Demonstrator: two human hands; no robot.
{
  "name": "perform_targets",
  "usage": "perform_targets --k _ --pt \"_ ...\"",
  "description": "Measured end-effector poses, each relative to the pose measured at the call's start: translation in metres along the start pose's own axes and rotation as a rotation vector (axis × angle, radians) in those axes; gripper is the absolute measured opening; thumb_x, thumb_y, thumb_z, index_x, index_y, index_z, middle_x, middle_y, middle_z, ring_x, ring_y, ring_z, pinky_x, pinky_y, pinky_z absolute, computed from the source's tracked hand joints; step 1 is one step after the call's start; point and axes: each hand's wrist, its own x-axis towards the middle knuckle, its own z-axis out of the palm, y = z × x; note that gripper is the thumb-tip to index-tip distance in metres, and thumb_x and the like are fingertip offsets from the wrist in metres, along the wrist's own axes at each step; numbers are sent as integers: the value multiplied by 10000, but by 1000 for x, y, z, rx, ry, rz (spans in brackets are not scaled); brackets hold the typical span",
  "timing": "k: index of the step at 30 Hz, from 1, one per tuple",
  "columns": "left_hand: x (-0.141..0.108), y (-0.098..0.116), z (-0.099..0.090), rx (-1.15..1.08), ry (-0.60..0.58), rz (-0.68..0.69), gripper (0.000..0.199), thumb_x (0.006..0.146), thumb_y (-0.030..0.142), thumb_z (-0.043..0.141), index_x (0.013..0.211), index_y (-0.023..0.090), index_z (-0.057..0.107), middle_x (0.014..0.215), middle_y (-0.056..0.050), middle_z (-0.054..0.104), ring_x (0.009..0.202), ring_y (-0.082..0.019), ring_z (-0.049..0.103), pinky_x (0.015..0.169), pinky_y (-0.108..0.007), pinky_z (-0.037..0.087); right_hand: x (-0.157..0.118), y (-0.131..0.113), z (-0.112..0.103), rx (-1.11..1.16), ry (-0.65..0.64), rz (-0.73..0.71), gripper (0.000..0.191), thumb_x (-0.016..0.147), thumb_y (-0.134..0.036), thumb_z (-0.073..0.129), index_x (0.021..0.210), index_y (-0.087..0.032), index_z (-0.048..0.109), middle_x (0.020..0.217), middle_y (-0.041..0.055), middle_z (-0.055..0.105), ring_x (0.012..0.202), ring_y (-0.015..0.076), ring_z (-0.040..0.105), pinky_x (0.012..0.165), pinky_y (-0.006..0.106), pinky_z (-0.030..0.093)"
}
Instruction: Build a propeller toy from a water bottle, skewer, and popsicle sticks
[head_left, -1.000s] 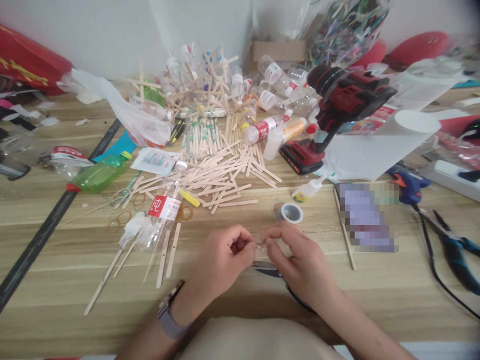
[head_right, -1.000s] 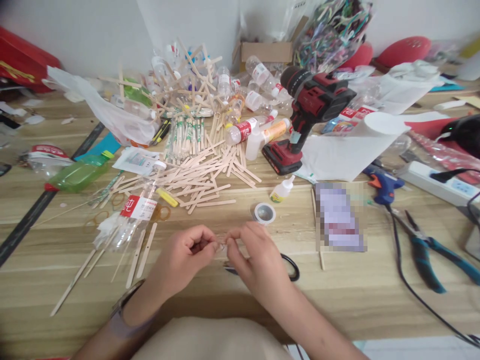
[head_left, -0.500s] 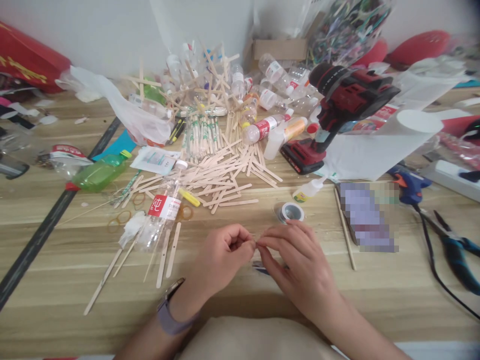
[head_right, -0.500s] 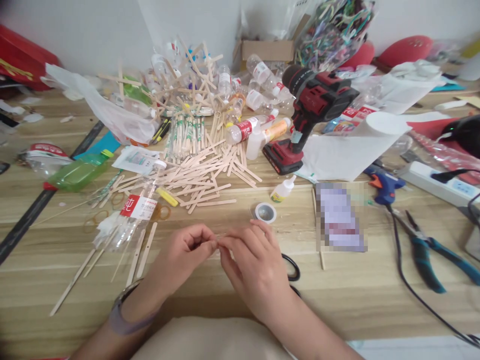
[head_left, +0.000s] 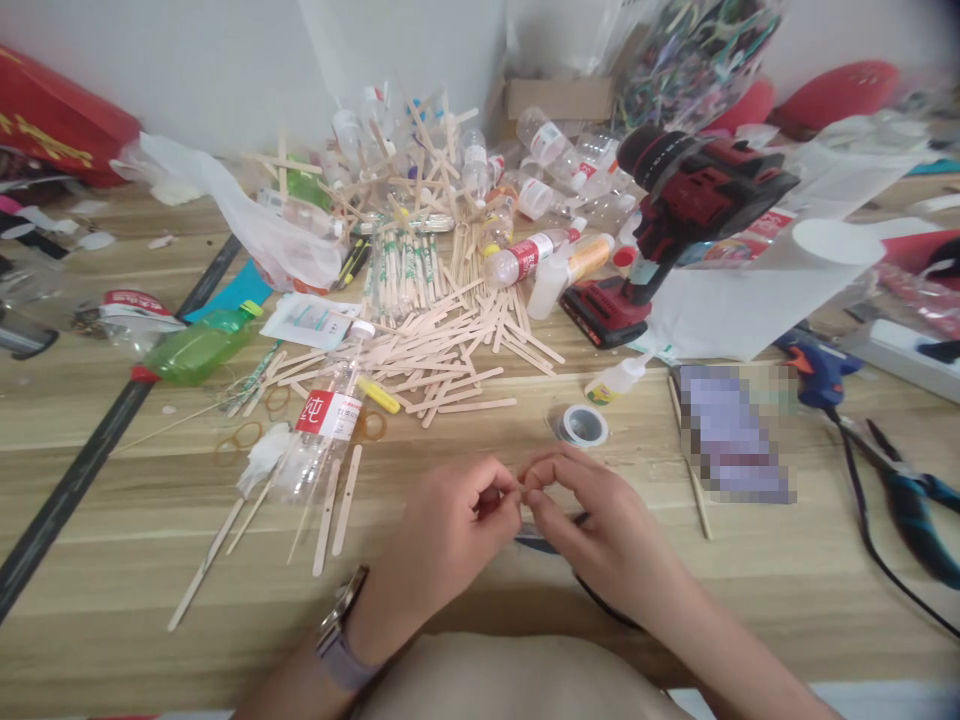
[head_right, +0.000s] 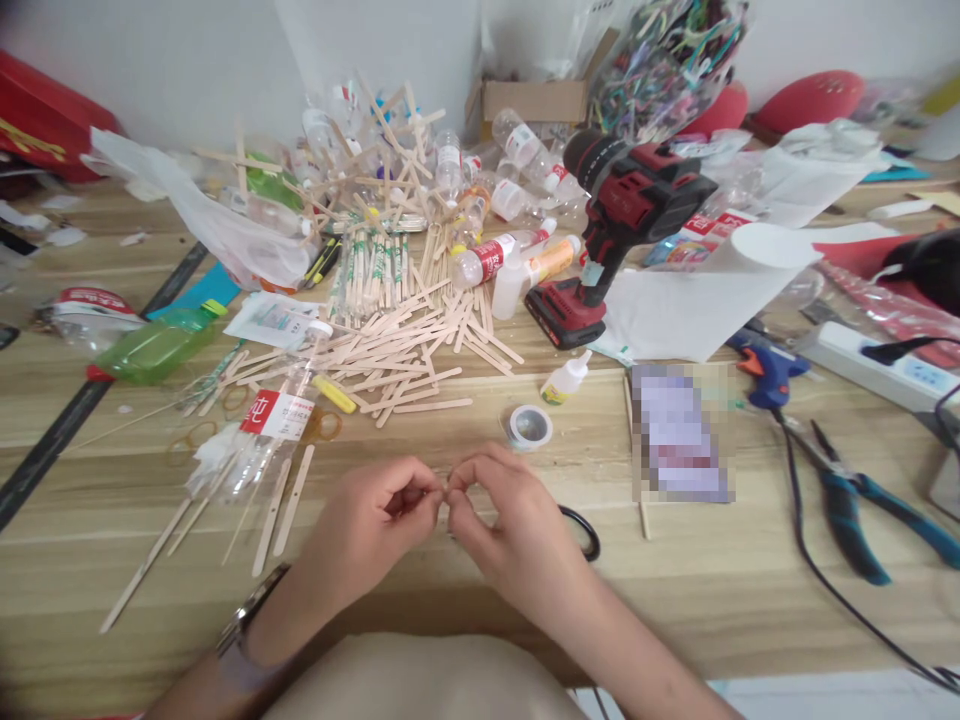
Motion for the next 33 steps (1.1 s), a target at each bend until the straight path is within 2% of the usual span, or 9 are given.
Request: perform_targets --k 2,4,8,10,15,19,24,27,33 --pt "0 0 -1 3 2 -12 112 813 163 531 712 180 579 576 71 502 540 -74 444 529 -195 328 1 -2 -6 153 -72 142 188 854 -160 479 686 -222 537 779 22 677 697 170 641 551 253 464" --pt "1 -1 -2 -17 1 -34 116 821 176 530 714 181 575 562 76 491 522 -72 429 506 -192 313 1 -3 -10 209 -51 201 201 873 -191 467 688 -225 538 820 29 686 718 175 648 548 252 469" --pt "3 -1 -4 -59 -8 -72 126 834 207 541 713 182 567 558 77 494 520 -72 429 490 -187 308 -4 1 -10 84 74 62 46 863 -210 573 863 -233 613 894 44 689 827 200 661 688 293 518" --pt "3 -1 -4 -66 -11 -79 130 840 216 543 717 182 569 569 74 505 531 -74 440 496 -185 317 -6 3 -8 16 77 -26 84 857 -201 620 932 -236 629 921 49 685 862 205 658 745 313 524" --pt "1 0 -4 -57 -23 -67 130 859 229 537 750 185 592 597 65 539 550 -79 467 519 -189 343 -8 4 -3 2 8 -11 146 917 -133 514 822 -222 581 754 12 617 647 144 587 607 257 500" --pt "-1 1 -2 -26 -6 -43 129 867 227 536 760 190 599 611 61 563 559 -82 484 540 -193 360 -8 4 0 -3 36 11 166 925 -131 471 808 -215 553 726 7 613 645 142 586 582 245 476" --pt "-2 0 -1 -16 20 -33 134 878 238 530 773 196 601 627 55 589 568 -88 508 543 -196 371 -12 3 1 31 -1 120 105 906 -197 541 895 -227 641 749 1 682 663 147 633 594 243 484" --pt "-3 0 -1 -12 34 -42 119 873 225 534 784 204 610 648 56 615 567 -86 516 539 -195 373 -13 1 1 95 -37 196 109 874 -203 573 861 -246 672 709 -15 694 646 148 648 608 247 490" --pt "-4 1 1 5 35 -38 106 855 210 547 786 207 627 685 44 660 603 -96 549 575 -206 391 -10 -4 2 439 -101 473 156 865 -345 565 786 -218 607 665 19 709 640 171 693 604 263 532"
